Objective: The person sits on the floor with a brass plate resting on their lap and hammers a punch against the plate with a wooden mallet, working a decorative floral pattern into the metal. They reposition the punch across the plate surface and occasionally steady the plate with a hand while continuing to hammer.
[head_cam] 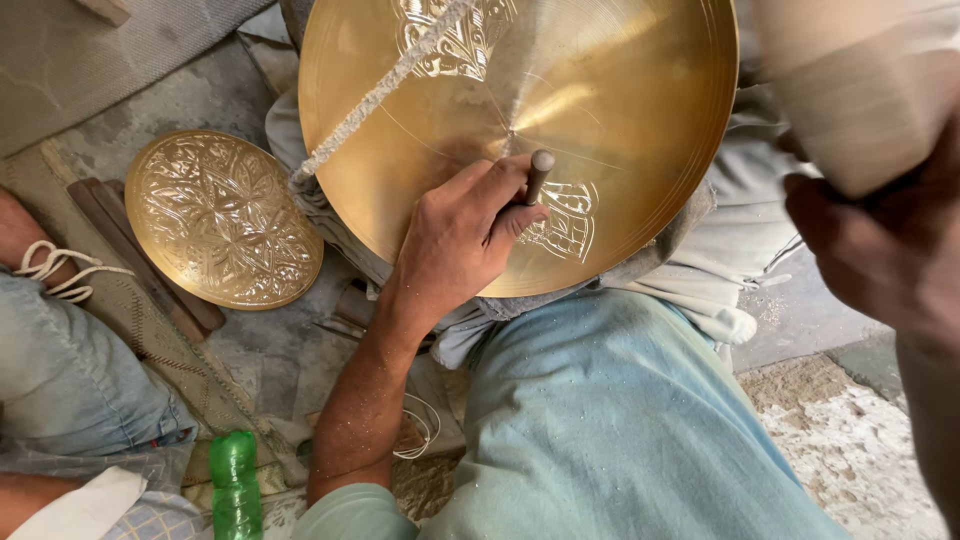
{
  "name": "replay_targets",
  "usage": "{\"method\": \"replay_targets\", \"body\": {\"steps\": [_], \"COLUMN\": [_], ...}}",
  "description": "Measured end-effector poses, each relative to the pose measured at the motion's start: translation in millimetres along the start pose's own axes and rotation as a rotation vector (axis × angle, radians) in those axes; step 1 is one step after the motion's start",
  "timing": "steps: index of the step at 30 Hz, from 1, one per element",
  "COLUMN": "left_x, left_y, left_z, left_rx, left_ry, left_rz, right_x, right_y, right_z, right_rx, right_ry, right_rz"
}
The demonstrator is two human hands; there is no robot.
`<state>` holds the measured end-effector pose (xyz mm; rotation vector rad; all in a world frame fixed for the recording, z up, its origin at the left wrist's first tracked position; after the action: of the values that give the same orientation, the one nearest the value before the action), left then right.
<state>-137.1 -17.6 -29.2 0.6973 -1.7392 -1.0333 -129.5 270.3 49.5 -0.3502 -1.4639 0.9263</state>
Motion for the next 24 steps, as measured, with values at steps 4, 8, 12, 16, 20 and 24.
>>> {"method": "replay_targets", "body": {"steps": [4, 8, 12, 16, 20, 24], "left_x": [-1.7, -0.7, 0.5, -0.1, -1.4, -3.2], "left_y": [-1.6, -1.5, -1.5, -0.1, 1.4, 1.7], "left_z": [-2.2, -1.7, -1.4, -1.2, -0.5, 0.8], "left_rx": [0.003, -0.009, -0.008, 0.009, 0.025, 0.019], "left_ry": [0.009, 0.018, 0.017, 0.023, 0.023, 0.030], "left_rz": [0.047, 0.072, 0.089, 0.067, 0.066, 0.082], "right_x": [3.0, 2.7, 1.0, 3.9, 4.4, 3.9], "right_y": [-16.0, -32.4, -34.9, -25.5, -13.5, -11.7], "right_z": [21.5, 42.4, 48.7, 43.2, 35.1, 22.2], "right_rx": [0.065, 0.219, 0.268, 0.278, 0.164, 0.066], "right_ry": [-0.192, -0.299, -0.309, -0.299, -0.204, -0.313], "right_rz": [-0.342, -0.721, -0.736, -0.651, -0.405, -0.582]}}
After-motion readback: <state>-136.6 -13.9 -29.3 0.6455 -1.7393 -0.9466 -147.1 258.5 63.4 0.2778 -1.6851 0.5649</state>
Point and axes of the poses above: each hand's wrist, its own z-axis towards the middle knuckle, its own x-axis out of the back of the hand, y = z × x, the point moved 3 cm from there along z, towards the middle knuckle, and after that the axes turned 14 degrees about x, right-handed, at the moved point
